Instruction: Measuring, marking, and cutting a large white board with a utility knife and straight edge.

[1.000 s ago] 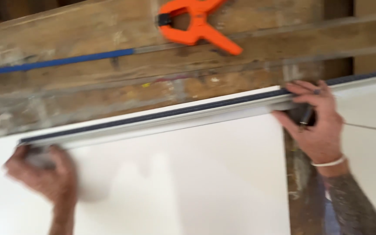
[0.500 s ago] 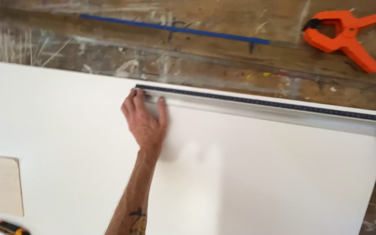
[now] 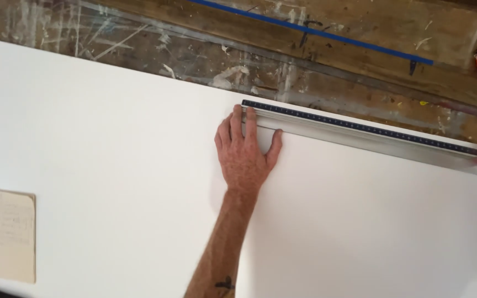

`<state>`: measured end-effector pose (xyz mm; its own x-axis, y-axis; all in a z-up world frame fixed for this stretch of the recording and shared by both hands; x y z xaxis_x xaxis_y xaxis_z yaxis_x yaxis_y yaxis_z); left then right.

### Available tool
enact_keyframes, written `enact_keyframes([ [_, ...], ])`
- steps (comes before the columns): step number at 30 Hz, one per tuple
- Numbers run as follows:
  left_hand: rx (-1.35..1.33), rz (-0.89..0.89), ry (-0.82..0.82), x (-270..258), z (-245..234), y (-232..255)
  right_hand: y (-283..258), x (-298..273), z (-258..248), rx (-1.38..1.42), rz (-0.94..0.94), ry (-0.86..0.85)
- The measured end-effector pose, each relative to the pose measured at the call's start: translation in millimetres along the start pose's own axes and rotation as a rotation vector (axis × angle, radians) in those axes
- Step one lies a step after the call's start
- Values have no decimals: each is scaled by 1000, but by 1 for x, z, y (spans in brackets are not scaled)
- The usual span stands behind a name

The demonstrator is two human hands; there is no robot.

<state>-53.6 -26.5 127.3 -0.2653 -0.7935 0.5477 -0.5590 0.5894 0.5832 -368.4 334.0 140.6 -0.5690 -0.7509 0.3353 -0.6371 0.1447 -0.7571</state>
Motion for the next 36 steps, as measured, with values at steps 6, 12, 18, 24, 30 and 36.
enact_keyframes([
  [6, -20, -26, -5, 0, -2, 0, -200, 121, 219, 348, -140, -54],
  [12, -17, -45, 3, 4, -5, 0, -196, 173, 297, 280, -78, -149],
  [18, -48, -84, 1, 3, -1, -1, -199, 184, 310, 96, -116, -178],
  [24, -27, -104, -23, 5, -2, -1, -203, 183, 311, 48, -106, -185],
  [30, -6, -109, -46, 5, -2, -2, -201, 184, 315, 15, -128, -172],
  [36, -1, -107, -55, 4, -2, -1, -200, 183, 314, 0, -139, -163],
])
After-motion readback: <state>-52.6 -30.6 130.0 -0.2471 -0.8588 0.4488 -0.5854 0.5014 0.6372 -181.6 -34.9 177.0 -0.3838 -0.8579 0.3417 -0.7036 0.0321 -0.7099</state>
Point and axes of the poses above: each hand's wrist, its own x-axis towards the middle knuckle, its own z-axis out of the palm, y = z × x, the point moved 6 cm from there along x, towards the middle knuckle, and after that the axes turned 13 degrees about -z, right-handed, at the moved point
